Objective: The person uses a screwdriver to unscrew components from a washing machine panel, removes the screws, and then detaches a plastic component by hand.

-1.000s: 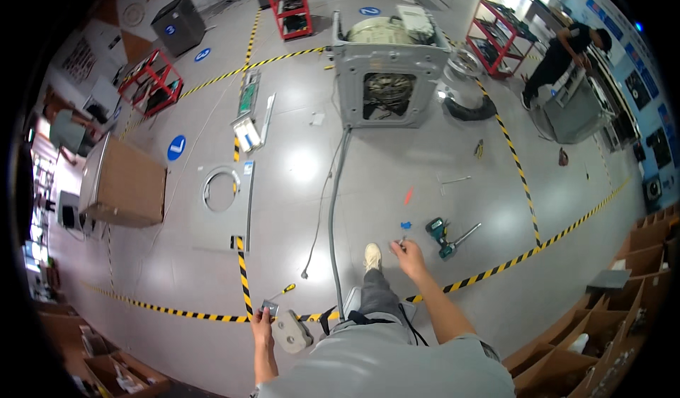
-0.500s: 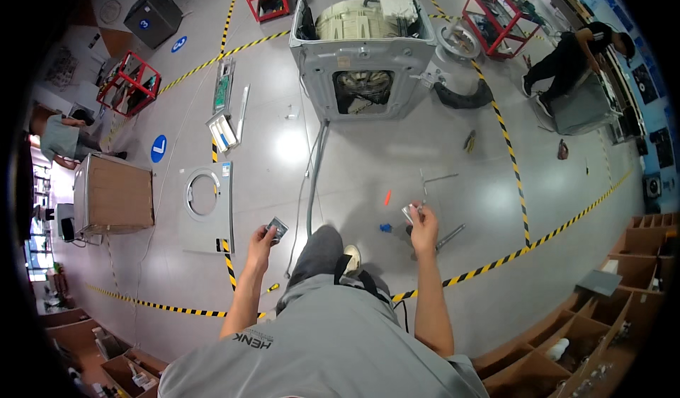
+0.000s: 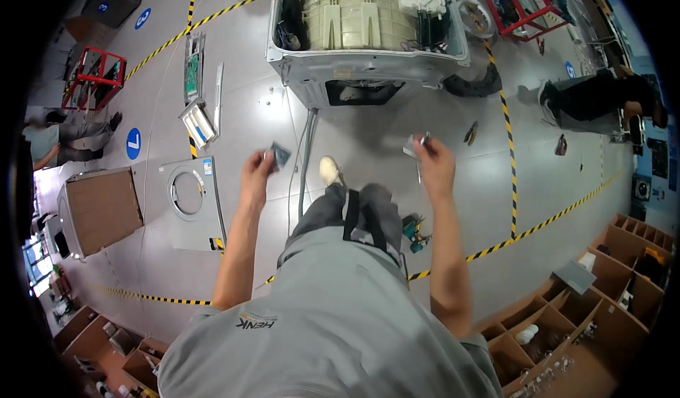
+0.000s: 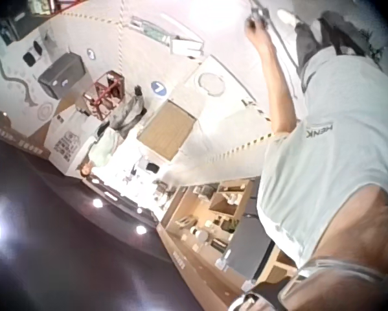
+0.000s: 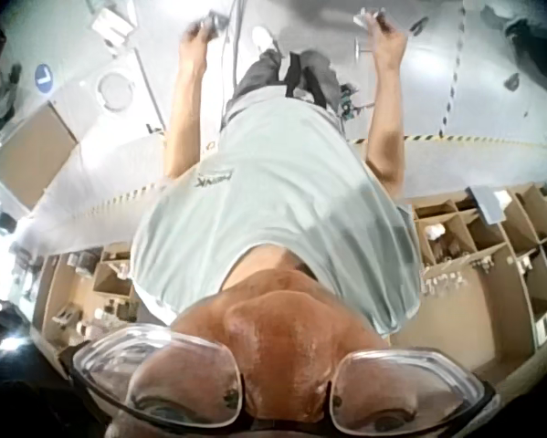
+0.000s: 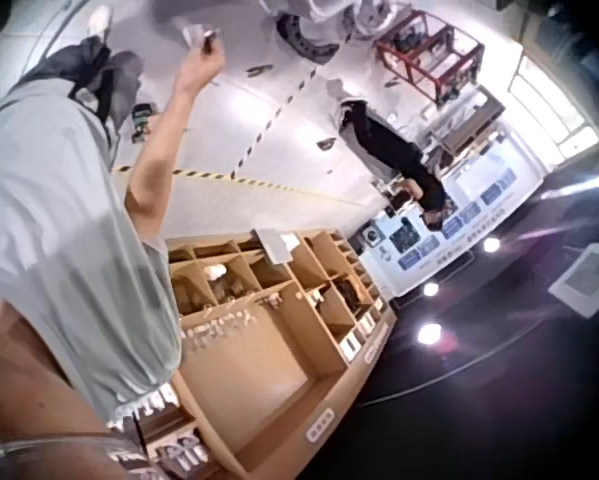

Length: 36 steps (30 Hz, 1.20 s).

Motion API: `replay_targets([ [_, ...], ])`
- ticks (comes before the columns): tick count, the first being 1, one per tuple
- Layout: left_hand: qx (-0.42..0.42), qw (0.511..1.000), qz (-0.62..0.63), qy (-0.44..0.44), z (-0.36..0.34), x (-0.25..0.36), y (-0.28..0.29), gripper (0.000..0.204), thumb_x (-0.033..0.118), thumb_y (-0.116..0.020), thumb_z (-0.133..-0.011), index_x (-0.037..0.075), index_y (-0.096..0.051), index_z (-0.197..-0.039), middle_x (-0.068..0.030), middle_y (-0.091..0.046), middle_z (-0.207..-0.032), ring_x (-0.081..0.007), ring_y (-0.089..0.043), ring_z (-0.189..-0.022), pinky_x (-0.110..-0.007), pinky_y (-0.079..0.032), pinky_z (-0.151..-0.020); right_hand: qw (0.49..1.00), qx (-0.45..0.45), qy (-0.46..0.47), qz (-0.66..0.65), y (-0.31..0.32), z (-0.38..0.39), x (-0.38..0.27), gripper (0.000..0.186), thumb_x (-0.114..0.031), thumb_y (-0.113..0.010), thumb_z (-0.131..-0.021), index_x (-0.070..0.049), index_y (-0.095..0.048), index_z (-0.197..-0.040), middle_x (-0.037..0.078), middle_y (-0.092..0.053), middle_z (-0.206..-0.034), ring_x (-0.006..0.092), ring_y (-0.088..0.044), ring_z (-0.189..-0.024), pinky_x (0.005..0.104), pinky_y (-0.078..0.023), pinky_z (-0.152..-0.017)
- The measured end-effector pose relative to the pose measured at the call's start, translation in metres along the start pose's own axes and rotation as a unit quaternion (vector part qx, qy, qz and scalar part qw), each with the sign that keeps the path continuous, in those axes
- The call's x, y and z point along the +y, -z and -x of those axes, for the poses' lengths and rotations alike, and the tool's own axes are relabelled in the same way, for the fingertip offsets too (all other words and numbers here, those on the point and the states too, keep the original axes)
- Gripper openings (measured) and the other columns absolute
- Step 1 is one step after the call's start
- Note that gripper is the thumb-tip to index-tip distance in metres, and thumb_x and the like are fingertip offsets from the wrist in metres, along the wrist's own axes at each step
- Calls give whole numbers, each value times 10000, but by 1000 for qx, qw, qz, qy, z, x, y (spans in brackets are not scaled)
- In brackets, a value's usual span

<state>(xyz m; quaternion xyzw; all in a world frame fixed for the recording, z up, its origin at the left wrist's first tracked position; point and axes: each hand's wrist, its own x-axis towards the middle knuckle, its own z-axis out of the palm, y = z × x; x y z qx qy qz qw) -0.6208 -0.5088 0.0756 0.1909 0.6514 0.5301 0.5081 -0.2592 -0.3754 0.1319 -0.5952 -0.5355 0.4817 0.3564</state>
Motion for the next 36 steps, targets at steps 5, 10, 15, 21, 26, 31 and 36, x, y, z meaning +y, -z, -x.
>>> replay_targets([
  [5,-32,997,-9,-72,-96,78,-40,188,204,-620,-991,33,-677,-1046,0,-667,-922,-84,-590,-808,-258,-484,-773,998,-10,57,33,-39,-130,-35,206,-159,-715,-905,35,-705,-976,51,-708,-857,102,-627,-790,252,-495,-741],
  [10,19,999,19,-38,-139,103,-66,213,216,-626,-988,19,-667,-1057,-19,-667,-935,-97,-592,-819,-260,-486,-783,968,-68,48,237,-74,-257,-40,263,-243,-748,-855,3,-727,-946,128,-722,-818,198,-661,-739,313,-499,-718],
  [15,135,988,61,40,-151,95,-90,186,164,-611,-995,-10,-663,-1037,-18,-654,-870,-84,-567,-770,-238,-472,-731,964,-124,-2,235,-106,-334,-13,294,-288,-728,-850,-6,-736,-935,181,-711,-833,306,-675,-756,379,-505,-720],
  [21,150,981,102,65,-165,92,-112,216,193,-609,-997,-7,-648,-1069,-35,-656,-936,-102,-595,-834,-260,-495,-797,926,-165,-18,338,-125,-364,-2,345,-335,-748,-822,4,-733,-882,209,-692,-810,358,-677,-802,412,-507,-730],
  [26,137,983,101,67,-184,105,-117,211,191,-612,-998,-11,-658,-1034,-27,-670,-915,-94,-588,-814,-264,-479,-776,885,-194,-61,418,-137,-356,3,334,-340,-742,-824,-8,-732,-866,182,-696,-790,316,-681,-756,411,-511,-707],
  [31,107,988,96,63,-204,110,-109,213,183,-618,-992,-18,-660,-1048,-26,-669,-908,-96,-578,-807,-264,-470,-771,872,-198,-44,445,-146,-347,15,275,-302,-740,-808,-62,-764,-940,163,-730,-837,326,-709,-833,405,-536,-772],
  [36,97,989,90,65,-213,109,-97,211,183,-626,-986,-14,-667,-1050,-24,-665,-887,-99,-568,-794,-262,-467,-765,878,-154,-69,449,-150,-340,17,223,-272,-719,-828,-101,-768,-964,168,-729,-938,370,-684,-953,442,-525,-858],
])
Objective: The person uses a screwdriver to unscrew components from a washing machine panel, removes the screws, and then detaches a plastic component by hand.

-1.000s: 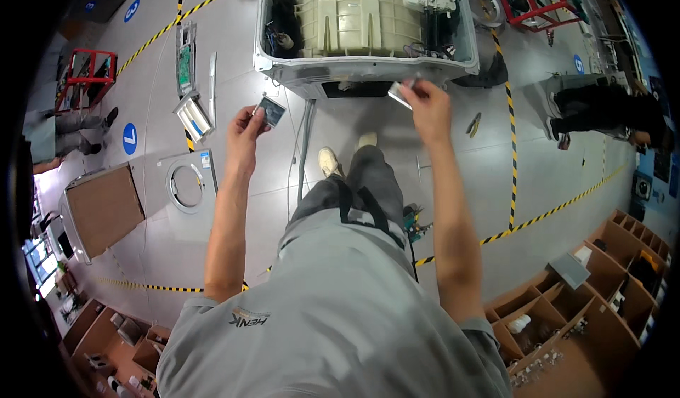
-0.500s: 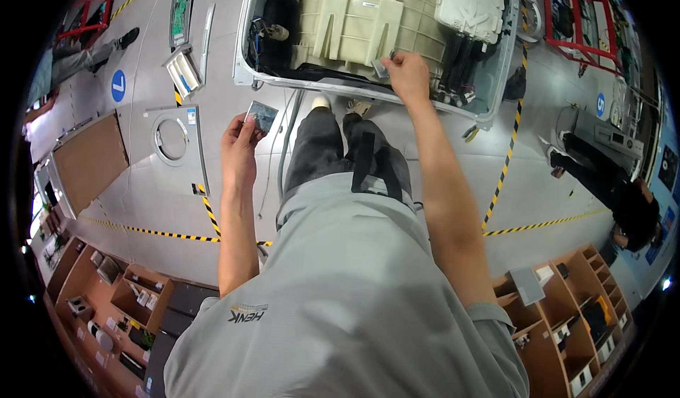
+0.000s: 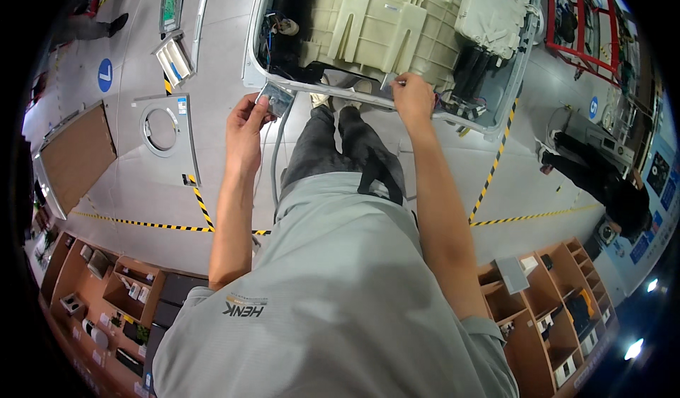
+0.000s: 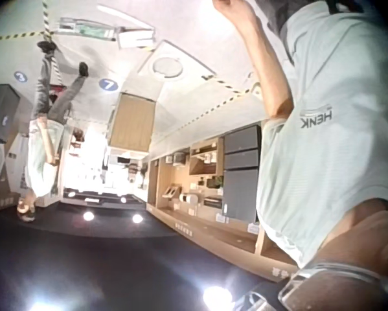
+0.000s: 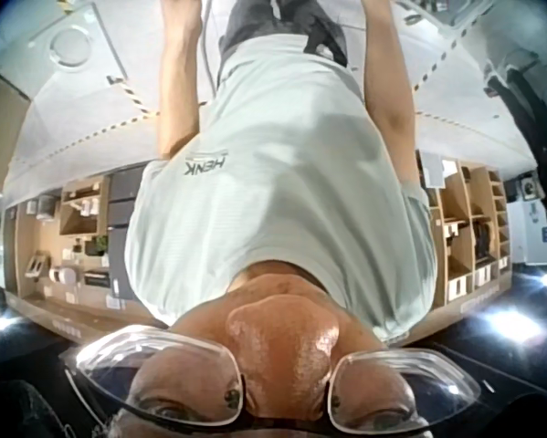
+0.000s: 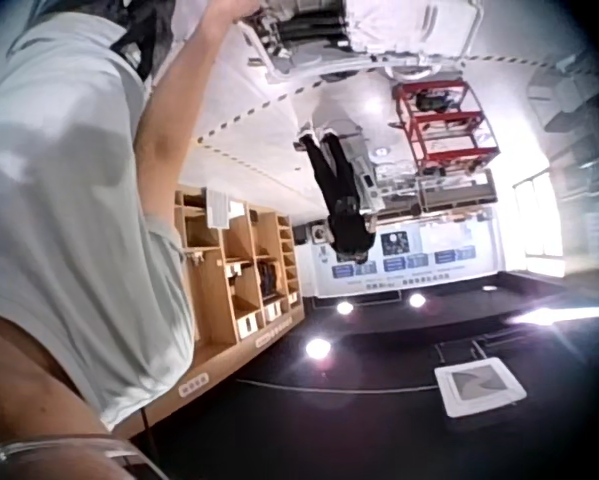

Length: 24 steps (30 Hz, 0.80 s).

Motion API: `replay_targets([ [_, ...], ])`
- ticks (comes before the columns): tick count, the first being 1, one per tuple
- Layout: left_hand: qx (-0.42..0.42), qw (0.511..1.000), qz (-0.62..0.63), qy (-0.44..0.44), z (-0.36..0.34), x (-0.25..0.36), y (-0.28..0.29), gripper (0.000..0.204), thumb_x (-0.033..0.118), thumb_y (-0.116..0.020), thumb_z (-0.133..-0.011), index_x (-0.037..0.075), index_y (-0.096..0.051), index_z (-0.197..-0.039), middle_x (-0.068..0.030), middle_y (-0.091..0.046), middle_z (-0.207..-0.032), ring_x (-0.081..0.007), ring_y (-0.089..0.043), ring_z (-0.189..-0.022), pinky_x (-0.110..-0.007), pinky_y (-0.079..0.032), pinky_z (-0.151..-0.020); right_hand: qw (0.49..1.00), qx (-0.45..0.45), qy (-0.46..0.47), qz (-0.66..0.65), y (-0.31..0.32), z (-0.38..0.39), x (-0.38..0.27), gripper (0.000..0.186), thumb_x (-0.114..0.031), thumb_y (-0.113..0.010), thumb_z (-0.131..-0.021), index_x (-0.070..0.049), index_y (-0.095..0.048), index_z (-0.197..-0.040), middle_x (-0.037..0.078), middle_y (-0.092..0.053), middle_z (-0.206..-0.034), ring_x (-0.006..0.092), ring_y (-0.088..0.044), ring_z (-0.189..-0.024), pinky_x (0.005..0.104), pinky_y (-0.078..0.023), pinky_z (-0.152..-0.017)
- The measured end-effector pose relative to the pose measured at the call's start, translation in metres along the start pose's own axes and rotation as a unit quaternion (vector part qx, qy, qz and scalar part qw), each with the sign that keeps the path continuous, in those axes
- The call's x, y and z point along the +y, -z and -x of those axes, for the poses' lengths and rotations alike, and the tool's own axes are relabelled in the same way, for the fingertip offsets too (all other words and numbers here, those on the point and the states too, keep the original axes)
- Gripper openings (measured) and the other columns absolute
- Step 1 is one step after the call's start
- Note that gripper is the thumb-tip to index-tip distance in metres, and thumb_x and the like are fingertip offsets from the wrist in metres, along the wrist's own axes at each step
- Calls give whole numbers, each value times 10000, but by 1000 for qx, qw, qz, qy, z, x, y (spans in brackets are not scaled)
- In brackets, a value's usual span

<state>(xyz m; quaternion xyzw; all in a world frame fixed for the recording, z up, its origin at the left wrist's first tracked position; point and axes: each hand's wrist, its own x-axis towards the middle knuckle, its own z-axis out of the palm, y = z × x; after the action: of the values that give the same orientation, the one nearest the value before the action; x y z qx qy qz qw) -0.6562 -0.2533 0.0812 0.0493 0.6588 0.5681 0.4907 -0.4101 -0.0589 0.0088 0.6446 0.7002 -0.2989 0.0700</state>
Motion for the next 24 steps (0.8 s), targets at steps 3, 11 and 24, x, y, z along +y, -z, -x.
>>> replay_targets([
  [3,-6,1000,-6,-2,-3,-1,4,195,173,-614,-991,-5,-663,-1054,-20,-668,-889,-89,-568,-782,-248,-470,-762,1000,26,11,13,-1,2,-2,226,-269,-723,-827,-102,-767,-973,178,-727,-917,375,-691,-918,442,-534,-840],
  [11,-3,1000,-18,13,-3,0,4,186,166,-611,-993,-5,-660,-1048,-16,-665,-880,-88,-565,-773,-250,-468,-764,990,66,113,59,-1,3,-13,181,-217,-707,-849,-68,-750,-942,211,-705,-850,413,-679,-827,486,-532,-772],
  [24,-15,1000,-15,5,-4,-2,2,181,166,-613,-992,-3,-663,-1037,-16,-668,-887,-79,-564,-778,-245,-464,-760,973,106,181,98,-3,-5,-9,166,-176,-666,-866,-73,-710,-988,192,-699,-885,406,-662,-843,490,-512,-750],
])
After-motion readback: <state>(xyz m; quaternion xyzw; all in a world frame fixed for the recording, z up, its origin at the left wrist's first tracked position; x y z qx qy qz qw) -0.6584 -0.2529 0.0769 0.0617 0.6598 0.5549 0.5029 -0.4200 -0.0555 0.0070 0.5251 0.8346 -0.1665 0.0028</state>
